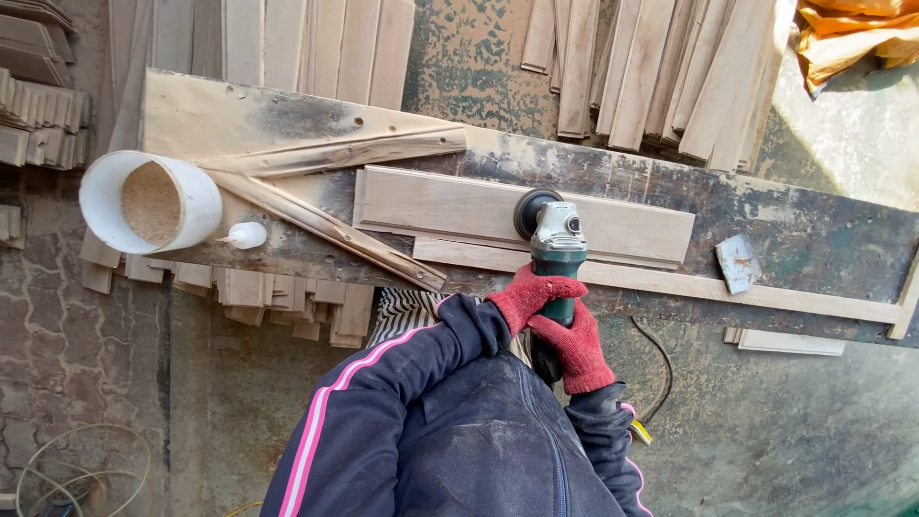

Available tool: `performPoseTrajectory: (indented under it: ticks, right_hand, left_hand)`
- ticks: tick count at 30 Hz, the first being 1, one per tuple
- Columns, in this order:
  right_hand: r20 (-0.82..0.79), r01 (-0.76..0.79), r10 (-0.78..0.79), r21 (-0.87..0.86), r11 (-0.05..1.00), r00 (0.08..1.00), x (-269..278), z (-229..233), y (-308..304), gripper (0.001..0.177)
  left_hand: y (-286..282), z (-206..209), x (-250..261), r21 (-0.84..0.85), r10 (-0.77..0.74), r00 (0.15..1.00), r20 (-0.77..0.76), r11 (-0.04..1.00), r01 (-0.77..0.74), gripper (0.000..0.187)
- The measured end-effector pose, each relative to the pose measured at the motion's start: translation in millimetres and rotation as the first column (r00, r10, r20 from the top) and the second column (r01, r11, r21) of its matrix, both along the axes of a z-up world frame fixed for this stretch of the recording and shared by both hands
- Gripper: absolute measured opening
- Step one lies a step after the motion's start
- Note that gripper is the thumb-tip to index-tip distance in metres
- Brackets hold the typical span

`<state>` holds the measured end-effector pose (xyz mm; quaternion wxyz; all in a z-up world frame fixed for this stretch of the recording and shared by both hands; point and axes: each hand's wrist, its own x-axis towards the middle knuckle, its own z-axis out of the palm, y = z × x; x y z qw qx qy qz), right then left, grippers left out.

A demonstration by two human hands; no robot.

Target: Sanding wooden planks using an angle grinder with a sanding disc.

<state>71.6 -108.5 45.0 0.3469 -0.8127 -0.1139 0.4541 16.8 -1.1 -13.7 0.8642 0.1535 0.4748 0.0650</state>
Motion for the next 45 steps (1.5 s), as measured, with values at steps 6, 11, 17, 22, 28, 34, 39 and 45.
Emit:
performPoseTrajectory:
  ticks: [6,11,17,22,28,34,39,45]
  right_hand:
    - [0.000,-0.061,0.061,-0.020,0.998,0.998,-36.3,-0.9,17.0,0.062]
    - [-0.020,-0.073,0.073,-0.022,0.997,0.997,-70.6,1.7,40.5,0.061]
    - [-0.026,-0.186,0.185,-0.050,0.981,0.982,-109.8,5.1,77.6,0.064]
    - [-0.031,-0.276,0.275,-0.039,0.960,0.961,-138.3,11.8,106.7,0.067]
    - [-0.045,-0.308,0.306,-0.058,0.949,0.951,-149.5,33.2,130.1,0.068]
    - [-0.024,-0.254,0.253,-0.097,0.962,0.967,-120.6,17.5,109.6,0.066]
    - [-0.028,-0.160,0.158,-0.067,0.985,0.987,-89.5,18.1,86.0,0.062]
    - [-0.023,-0.052,0.051,-0.022,0.998,0.998,-50.6,8.9,57.8,0.059]
  left_hand:
    - [13.8,0.1,-39.5,0.018,0.063,0.998,-0.013,0.998,-0.062,0.065]
    - [31.8,8.2,-80.2,-0.002,0.199,0.980,-0.023,0.980,-0.199,0.069]
    - [56.3,-10.0,-130.9,-0.003,0.180,0.983,-0.037,0.984,-0.180,0.070]
    - [79.5,-9.9,-165.8,0.003,0.253,0.966,-0.051,0.967,-0.253,0.074]
    - [91.2,-8.5,-182.3,0.008,0.218,0.973,-0.076,0.976,-0.218,0.076]
    - [85.4,4.4,-145.0,-0.035,0.222,0.974,-0.048,0.974,-0.224,0.076]
    - [70.1,9.4,-104.6,0.013,0.070,0.996,-0.062,0.998,-0.069,0.078]
    - [49.4,12.6,-59.1,0.013,0.052,0.998,-0.027,0.999,-0.052,0.069]
